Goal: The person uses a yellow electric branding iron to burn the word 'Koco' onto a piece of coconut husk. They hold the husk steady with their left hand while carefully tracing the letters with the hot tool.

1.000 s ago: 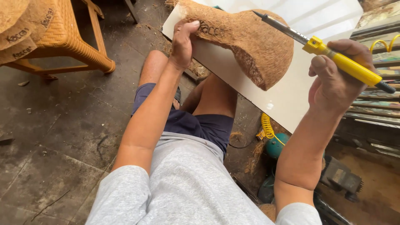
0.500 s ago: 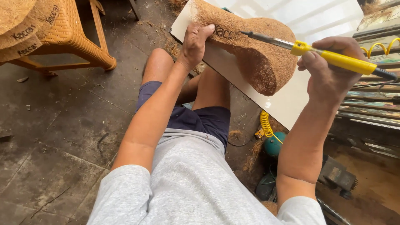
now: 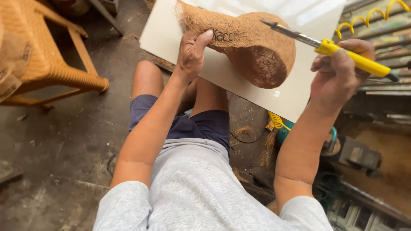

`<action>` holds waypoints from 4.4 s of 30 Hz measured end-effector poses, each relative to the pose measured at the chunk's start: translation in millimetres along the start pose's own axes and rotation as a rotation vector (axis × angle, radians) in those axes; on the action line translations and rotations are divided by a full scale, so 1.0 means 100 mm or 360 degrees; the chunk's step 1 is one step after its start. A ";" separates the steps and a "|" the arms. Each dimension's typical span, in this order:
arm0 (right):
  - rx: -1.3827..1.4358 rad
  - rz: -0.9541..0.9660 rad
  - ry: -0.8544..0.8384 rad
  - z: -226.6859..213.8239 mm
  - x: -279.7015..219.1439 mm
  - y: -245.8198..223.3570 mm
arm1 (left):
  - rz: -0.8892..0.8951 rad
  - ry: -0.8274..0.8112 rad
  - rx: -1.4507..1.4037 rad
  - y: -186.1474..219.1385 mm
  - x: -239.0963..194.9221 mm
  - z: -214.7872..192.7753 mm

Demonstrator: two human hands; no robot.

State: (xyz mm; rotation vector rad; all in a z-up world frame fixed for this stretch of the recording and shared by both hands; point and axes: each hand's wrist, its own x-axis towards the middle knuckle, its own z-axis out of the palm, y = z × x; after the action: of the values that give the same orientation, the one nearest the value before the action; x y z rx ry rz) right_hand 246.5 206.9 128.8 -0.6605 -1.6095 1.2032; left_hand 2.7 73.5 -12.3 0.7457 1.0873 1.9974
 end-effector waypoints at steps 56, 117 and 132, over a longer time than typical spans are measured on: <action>-0.0860 -0.0421 -0.0233 -1.10 -0.19 -0.06 | -0.0114 -0.0650 -0.0056 -0.81 0.08 0.91; -0.0945 -0.0477 -0.0615 -1.09 -0.13 -0.14 | -0.0011 -0.0697 0.0008 -0.86 0.09 0.90; -0.0982 -0.0527 -0.0651 -1.08 -0.11 -0.17 | -0.0021 -0.0696 -0.0032 -0.89 0.09 0.90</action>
State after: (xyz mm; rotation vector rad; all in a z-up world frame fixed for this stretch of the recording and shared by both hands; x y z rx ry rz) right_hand 352.1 233.2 142.8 -0.5051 -2.3669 0.6087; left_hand 95.0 153.9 -45.8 1.0977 0.8073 1.7189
